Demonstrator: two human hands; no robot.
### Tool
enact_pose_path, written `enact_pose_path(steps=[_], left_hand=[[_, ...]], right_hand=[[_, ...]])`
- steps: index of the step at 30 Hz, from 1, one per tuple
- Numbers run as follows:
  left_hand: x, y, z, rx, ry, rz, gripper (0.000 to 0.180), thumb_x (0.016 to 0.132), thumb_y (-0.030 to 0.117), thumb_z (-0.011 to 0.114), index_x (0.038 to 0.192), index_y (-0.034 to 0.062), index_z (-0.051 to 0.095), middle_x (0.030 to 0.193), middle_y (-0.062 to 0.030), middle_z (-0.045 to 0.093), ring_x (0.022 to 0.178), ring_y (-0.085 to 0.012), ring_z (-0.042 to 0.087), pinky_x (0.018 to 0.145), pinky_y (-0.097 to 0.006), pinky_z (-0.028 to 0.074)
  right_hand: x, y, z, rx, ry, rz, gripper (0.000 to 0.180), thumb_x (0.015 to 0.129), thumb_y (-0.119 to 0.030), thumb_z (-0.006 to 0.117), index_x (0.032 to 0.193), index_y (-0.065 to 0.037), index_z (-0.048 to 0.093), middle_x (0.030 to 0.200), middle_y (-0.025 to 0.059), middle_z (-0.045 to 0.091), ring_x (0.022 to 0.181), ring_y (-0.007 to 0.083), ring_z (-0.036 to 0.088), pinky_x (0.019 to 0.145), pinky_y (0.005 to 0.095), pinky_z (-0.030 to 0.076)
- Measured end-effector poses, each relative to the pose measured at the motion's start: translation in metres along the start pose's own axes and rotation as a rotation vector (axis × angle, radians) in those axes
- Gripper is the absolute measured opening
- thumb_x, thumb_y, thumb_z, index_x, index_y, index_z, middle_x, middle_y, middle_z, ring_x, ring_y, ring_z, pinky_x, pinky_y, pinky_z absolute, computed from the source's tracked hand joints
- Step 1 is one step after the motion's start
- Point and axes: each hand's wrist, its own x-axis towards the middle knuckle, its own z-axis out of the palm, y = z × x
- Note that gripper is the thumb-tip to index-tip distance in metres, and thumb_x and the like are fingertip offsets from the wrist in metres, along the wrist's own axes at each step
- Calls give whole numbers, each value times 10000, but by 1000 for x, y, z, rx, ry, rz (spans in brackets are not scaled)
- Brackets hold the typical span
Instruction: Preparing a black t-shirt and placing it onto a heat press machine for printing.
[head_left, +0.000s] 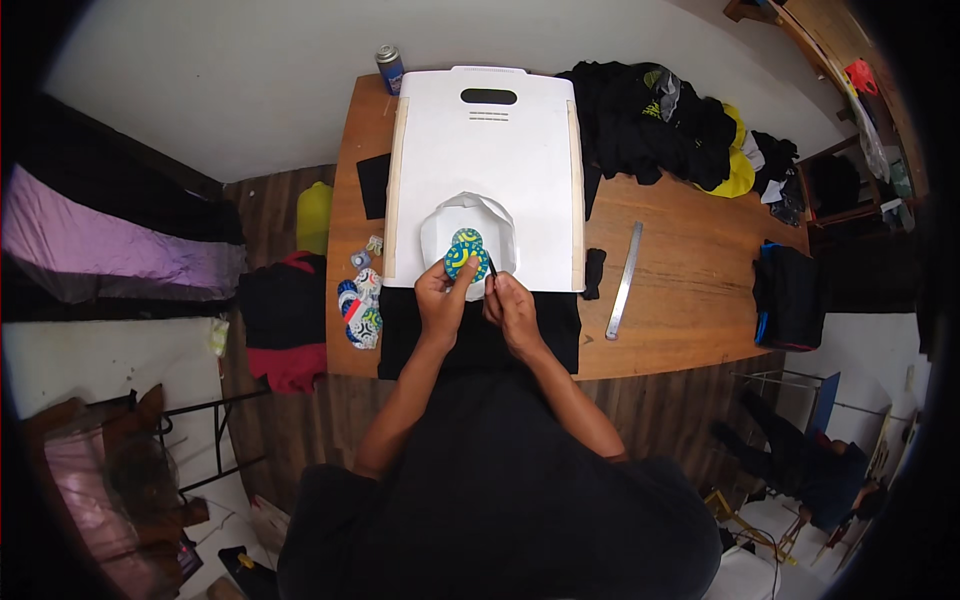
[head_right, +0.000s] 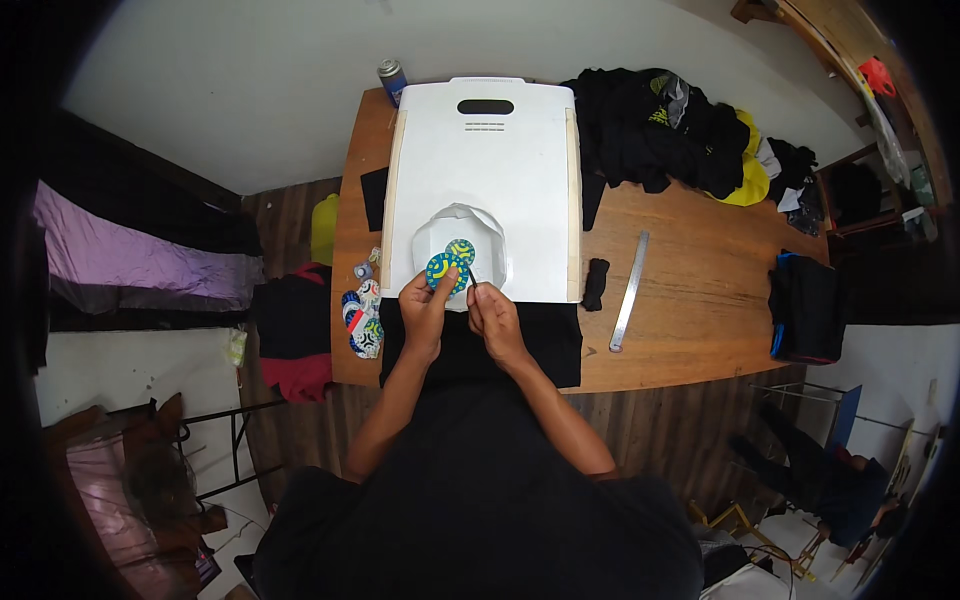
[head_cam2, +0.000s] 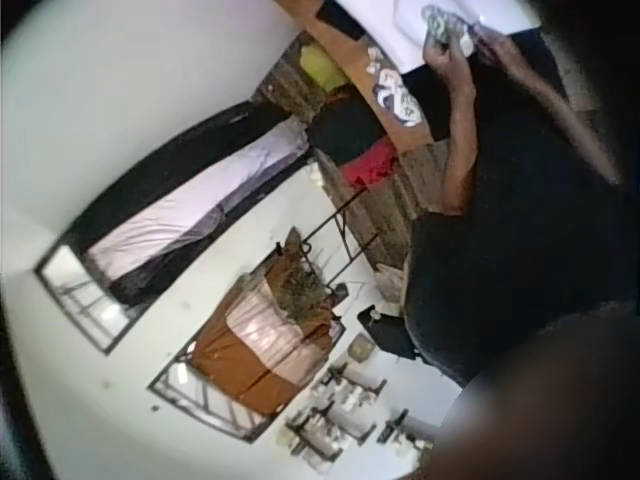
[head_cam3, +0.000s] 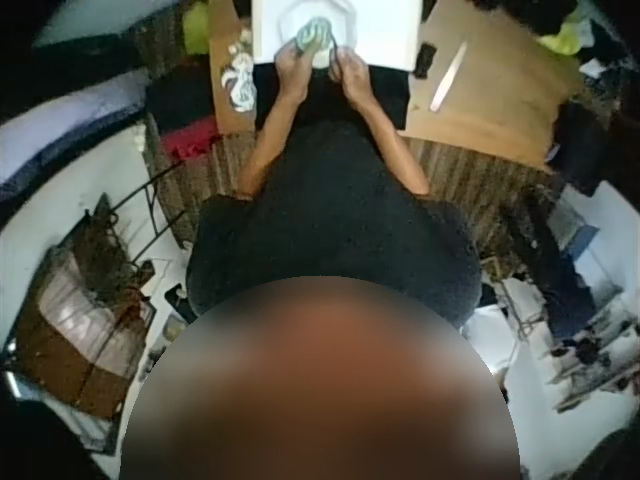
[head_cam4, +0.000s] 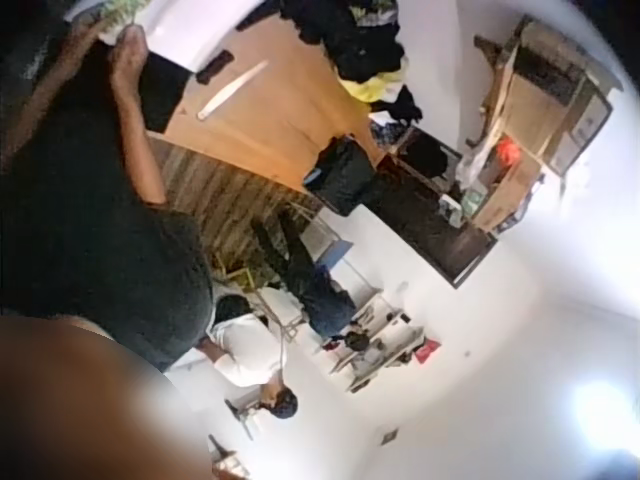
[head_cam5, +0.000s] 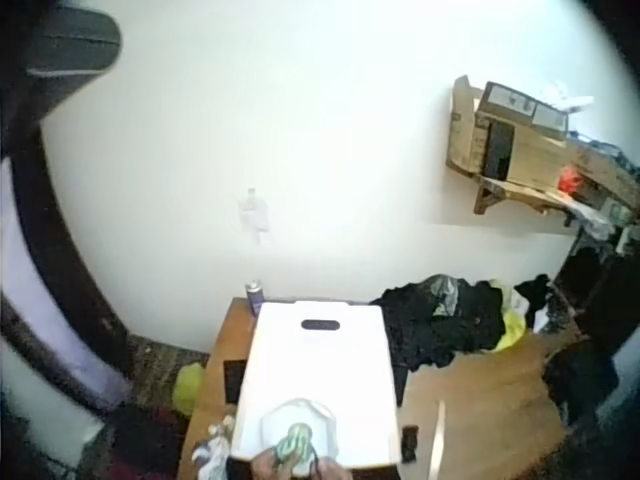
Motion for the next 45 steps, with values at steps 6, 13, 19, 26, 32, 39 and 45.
enact_pose_path(steps=[6,13,19,26,32,39,45], left_hand=[[0,1,1,-7,1,4,152,926,115,712,993,-21,708,893,-20,707,799,-41,616,718,-193,466],[0,1,2,-6,0,8,152,925,113,713,993,-23,706,895,-21,707,796,-42,617,713,-196,468],[0,3,3,-10,-2,2,149,925,112,713,989,-22,706,892,-20,706,790,-42,616,706,-194,466],[0,3,4,0,6,-6,130,925,113,714,952,-13,704,871,-9,700,770,-32,602,683,-189,454],[0,6,4,23,8,-3,128,924,117,713,947,-9,705,865,-5,695,770,-31,598,689,-192,453],[2,4,3,1,14,-2,133,919,125,718,925,-7,703,857,1,688,770,-34,593,692,-200,455],[4,-2,0,27,-9,13,136,914,125,721,921,-9,700,854,0,688,768,-37,595,692,-203,459]], right_hand=[[1,2,-2,-13,-6,-15,345,1093,-331,368,917,-63,496,573,-48,312,479,62,266,470,233,256],[1,0,0,11,12,-12,365,1085,-364,399,911,-67,522,562,-64,315,469,46,258,455,232,237],[2,1,-1,8,7,-27,362,1083,-363,406,911,-66,519,563,-63,316,469,44,261,456,231,239],[2,-1,0,29,46,-35,359,1085,-353,402,903,-65,515,558,-64,308,463,43,251,450,232,230],[2,-4,-2,0,15,-1,349,1087,-348,384,917,-68,506,569,-53,306,474,62,269,466,232,249],[3,-5,-1,-1,1,-8,347,1086,-348,384,925,-66,504,569,-55,303,472,57,264,465,231,247],[2,-3,-2,32,-1,-1,344,1084,-342,404,923,-63,525,562,-65,313,470,45,255,457,230,238]])
